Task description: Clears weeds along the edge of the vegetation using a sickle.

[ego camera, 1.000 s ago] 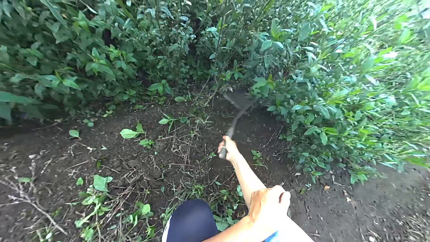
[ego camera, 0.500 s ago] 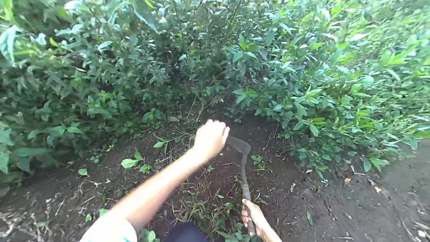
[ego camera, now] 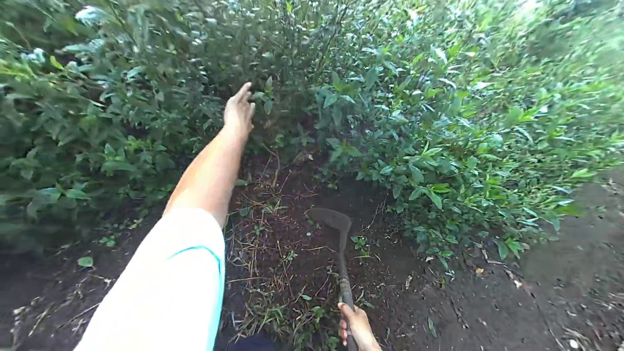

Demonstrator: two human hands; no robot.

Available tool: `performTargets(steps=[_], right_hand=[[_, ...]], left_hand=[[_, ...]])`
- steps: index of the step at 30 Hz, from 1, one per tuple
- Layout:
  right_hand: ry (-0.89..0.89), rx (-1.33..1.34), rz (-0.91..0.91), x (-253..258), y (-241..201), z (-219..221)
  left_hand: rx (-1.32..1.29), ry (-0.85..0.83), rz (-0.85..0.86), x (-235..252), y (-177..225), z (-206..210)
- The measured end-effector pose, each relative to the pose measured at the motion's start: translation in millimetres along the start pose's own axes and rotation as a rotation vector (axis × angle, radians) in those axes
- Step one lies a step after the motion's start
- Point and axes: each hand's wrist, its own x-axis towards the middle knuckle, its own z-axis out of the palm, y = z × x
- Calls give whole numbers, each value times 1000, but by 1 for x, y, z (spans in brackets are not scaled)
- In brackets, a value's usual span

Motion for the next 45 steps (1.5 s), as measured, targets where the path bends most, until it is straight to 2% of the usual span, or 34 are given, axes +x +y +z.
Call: performTargets(steps=[2,3,6,9,11,13,16,18,20,21,24,26,28,30,33,35,38,40,42,45], right_hand=[[66,-101,-78,0,3,0],[80,-145,-115,1,2,1],[41,-220,-206,11,-20,5],[-23,-225,-288,26,-73,25],[-32,-132,-347,35,-114,50],[-40,30,-373,42,-151,87],[-106,199,-299,54,-179,154],[-221,85,-193,74,-160,179],[-354,-109,-70,86,-138,176],[-359,-162,-58,88,-135,165],[-242,-206,-186,82,-152,132],[-189,-75,-259,74,-170,129],[-166,136,-282,70,-184,146],[-183,224,-250,75,-181,170],[-330,-75,-105,91,-131,187],[-355,-178,-64,94,-123,178],[-229,-186,-196,76,-132,146],[-110,-197,-346,58,-133,109],[8,-90,-571,37,-133,66],[192,281,-1020,5,-155,17]], left_hand=[[218,-45,16,-22,-21,25],[231,-48,18,-36,-29,36],[82,-34,-56,-101,-39,64],[-91,-35,-235,-181,-33,104],[-188,-137,-395,-230,-20,134],[-304,-350,-546,-259,6,145],[-470,-487,-688,-273,53,148],[-521,-506,-748,-276,71,149],[-515,-529,-780,-280,73,152],[-505,-542,-787,-283,71,154],[-486,-557,-798,-283,69,154],[-494,-545,-811,-283,76,156],[-506,-534,-813,-285,87,157],[-523,-536,-823,-284,92,154],[-542,-540,-861,-288,90,156],[-564,-562,-892,-295,87,163],[-561,-569,-928,-297,76,172],[-556,-569,-942,-296,71,176],[-545,-574,-942,-297,69,183],[-539,-594,-935,-299,68,194]])
